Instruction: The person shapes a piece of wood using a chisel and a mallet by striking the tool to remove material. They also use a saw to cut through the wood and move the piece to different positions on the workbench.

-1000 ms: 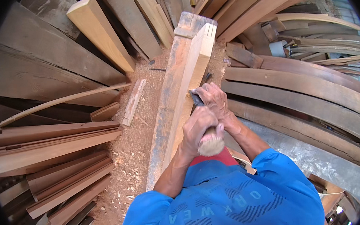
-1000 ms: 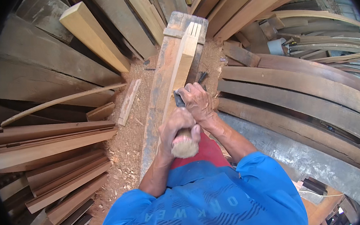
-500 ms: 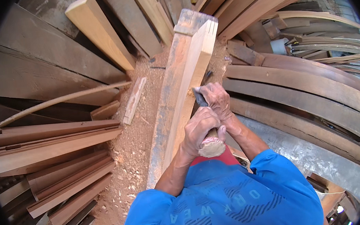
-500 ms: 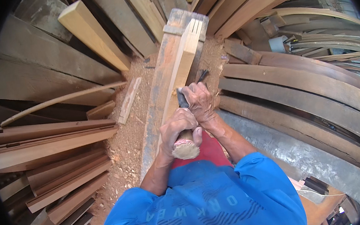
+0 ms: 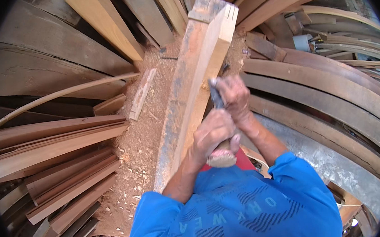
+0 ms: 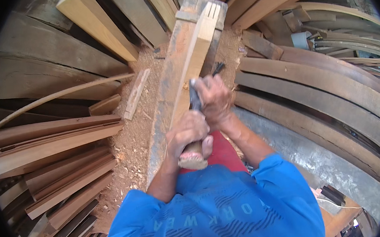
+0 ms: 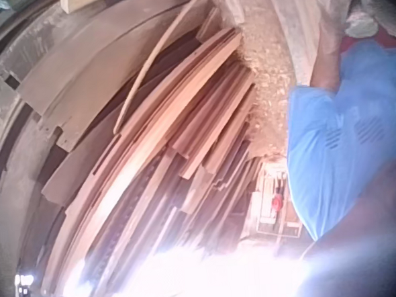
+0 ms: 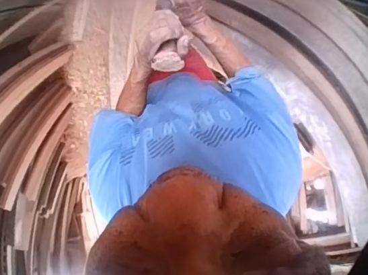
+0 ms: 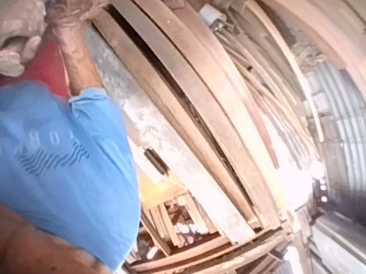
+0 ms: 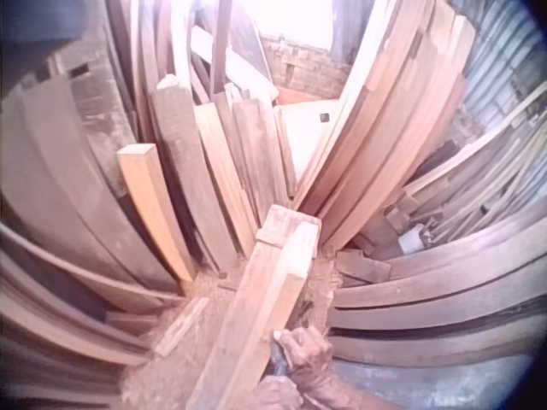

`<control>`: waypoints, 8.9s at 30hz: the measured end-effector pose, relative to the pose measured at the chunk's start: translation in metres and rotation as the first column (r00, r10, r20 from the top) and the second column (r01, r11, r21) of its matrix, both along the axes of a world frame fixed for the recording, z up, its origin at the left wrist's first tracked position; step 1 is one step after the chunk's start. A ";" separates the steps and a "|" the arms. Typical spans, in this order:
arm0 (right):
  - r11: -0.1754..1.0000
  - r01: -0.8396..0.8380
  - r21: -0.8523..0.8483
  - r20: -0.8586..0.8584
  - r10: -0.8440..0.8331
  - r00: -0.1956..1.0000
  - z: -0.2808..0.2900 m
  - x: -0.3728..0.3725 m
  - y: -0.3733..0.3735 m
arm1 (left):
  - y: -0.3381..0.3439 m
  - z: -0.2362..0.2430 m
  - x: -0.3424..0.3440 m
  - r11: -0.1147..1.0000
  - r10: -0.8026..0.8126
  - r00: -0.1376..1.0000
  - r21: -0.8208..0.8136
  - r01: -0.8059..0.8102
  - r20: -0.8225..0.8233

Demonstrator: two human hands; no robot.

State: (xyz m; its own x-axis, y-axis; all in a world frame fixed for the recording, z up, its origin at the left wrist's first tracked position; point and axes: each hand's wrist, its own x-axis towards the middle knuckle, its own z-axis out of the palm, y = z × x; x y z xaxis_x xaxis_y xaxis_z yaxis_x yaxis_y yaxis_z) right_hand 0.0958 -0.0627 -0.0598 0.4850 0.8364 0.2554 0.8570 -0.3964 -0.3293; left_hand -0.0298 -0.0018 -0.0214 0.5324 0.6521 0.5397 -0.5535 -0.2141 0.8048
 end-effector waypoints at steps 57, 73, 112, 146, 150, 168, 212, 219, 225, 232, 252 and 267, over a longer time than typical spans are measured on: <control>0.999 -0.037 0.002 0.056 0.037 0.998 -0.006 -0.006 0.012 | 0.018 0.007 -0.008 0.999 -0.027 0.996 0.018 0.029 -0.085; 1.000 -0.028 0.010 0.053 0.027 0.998 -0.027 -0.016 -0.023 | -0.009 -0.010 -0.008 0.991 -0.027 0.995 0.126 0.039 -0.097; 0.970 -0.154 -0.187 -0.114 0.134 0.984 0.003 -0.024 -0.008 | 0.002 0.014 -0.027 0.996 -0.012 0.986 -0.086 -0.002 -0.167; 0.998 -0.060 0.027 0.162 0.055 0.985 -0.004 0.046 0.026 | 0.041 0.007 0.037 0.991 -0.040 0.999 0.132 0.035 0.033; 0.999 -0.005 -0.044 0.022 0.006 1.000 -0.028 -0.055 -0.016 | -0.003 -0.011 -0.049 0.994 -0.061 0.989 0.084 0.073 -0.135; 0.974 -0.205 -0.096 -0.266 0.174 0.948 -0.011 -0.102 -0.047 | -0.028 0.023 -0.098 0.999 0.007 0.937 -0.048 -0.026 -0.350; 0.603 -0.772 0.199 -0.462 0.753 0.469 0.086 0.019 0.058 | -0.148 -0.051 -0.067 0.705 0.687 0.110 0.622 -0.341 -0.719; 0.716 -0.573 0.399 -0.535 0.689 0.489 0.095 0.039 0.066 | -0.149 -0.021 -0.188 0.661 0.405 -0.560 0.655 -0.366 -0.722; 0.839 -0.392 0.378 -0.721 0.532 0.443 0.029 0.152 0.120 | -0.160 -0.037 -0.206 0.672 0.364 -0.512 0.600 -0.434 -0.778; 0.920 -0.358 -0.158 0.030 0.367 0.930 0.027 0.191 0.100 | -0.166 -0.037 -0.196 0.566 0.438 -0.576 0.709 -0.420 -0.690; 0.808 -0.132 -0.575 -0.069 0.112 0.991 -0.093 0.252 0.066 | -0.241 -0.055 -0.170 0.695 0.369 -0.551 0.617 -0.371 -0.748; 0.963 -0.098 -0.250 -0.145 0.063 0.987 -0.032 0.216 0.007 | -0.245 -0.039 -0.162 0.807 0.306 -0.408 0.462 -0.368 -0.860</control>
State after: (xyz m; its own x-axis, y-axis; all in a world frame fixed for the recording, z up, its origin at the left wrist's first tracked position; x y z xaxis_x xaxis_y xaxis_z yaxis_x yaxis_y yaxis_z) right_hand 0.3114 -0.0555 -0.0923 0.4283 0.9029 -0.0348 0.8444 -0.4137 -0.3403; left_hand -0.1921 -0.2473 -0.0599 -0.0061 0.9619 -0.2735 0.9771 0.0639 0.2028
